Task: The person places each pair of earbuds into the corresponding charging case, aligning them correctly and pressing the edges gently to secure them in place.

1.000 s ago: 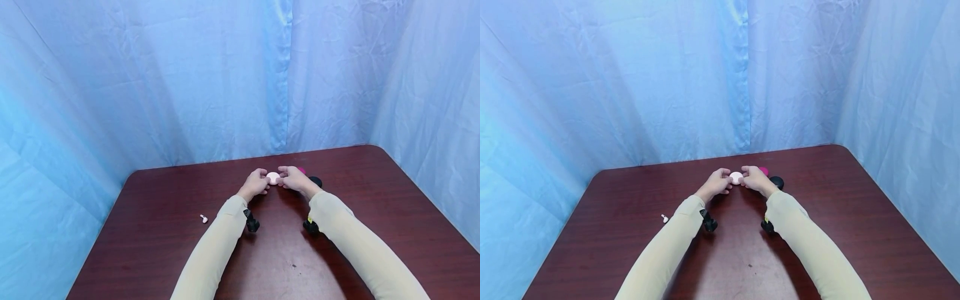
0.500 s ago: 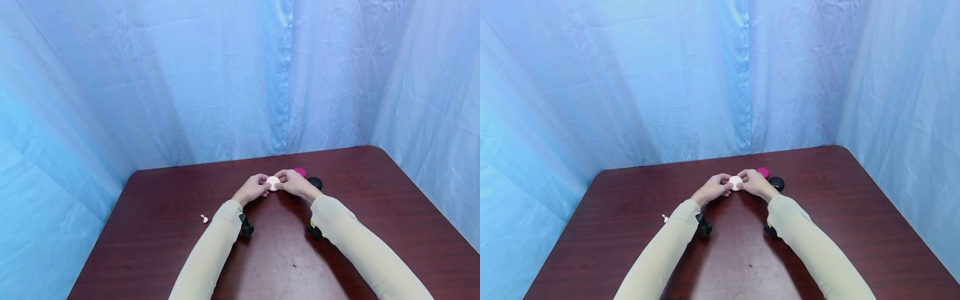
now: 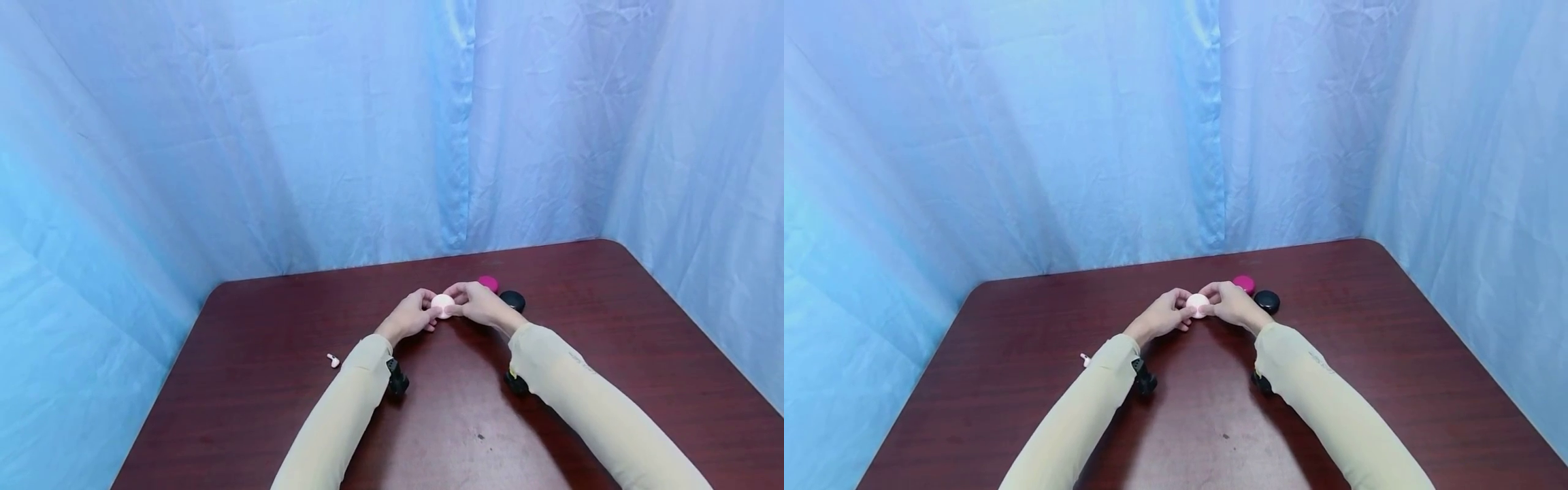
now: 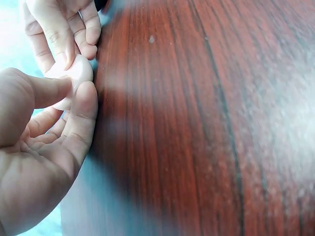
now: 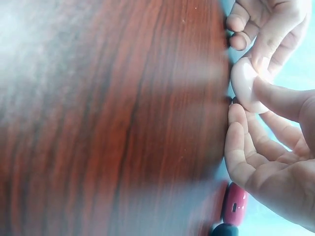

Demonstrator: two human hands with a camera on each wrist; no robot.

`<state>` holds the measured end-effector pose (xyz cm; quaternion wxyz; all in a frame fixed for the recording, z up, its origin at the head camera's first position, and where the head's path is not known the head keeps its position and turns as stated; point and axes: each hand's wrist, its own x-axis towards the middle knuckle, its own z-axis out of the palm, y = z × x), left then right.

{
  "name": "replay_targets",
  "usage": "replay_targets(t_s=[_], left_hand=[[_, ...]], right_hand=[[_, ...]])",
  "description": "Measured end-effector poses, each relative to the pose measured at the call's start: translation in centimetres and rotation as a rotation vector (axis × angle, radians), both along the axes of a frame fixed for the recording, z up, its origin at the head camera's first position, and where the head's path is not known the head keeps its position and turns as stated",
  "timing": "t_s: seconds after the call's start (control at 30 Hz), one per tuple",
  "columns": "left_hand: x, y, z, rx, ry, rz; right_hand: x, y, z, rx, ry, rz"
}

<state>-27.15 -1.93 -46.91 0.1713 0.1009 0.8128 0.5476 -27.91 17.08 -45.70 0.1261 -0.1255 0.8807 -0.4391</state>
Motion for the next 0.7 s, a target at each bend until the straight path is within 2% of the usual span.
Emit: replay_targets(t_s=[0.17,0.37,0.53,0.7], left_hand=[[0.35,-0.61,0.31,0.011,-0.016,0.005],[0.71,-0.84,-0.35,0.083,-0.045,0.019],[0.94,-0.77,-0.48,0.141,-0.065,0.04],[1.0,-0.79,-0.25,0.153,-0.073,0.039]], right_hand=[[-0.03,-0.59,0.07,0.009,-0.028,-0.004],[0.09,-0.84,-0.14,0.046,-0.056,-0.016],[0.09,-0.65,0.01,0.023,-0.068,0.006],[0.12,-0.57,0.29,0.01,-0.081,0.032]])
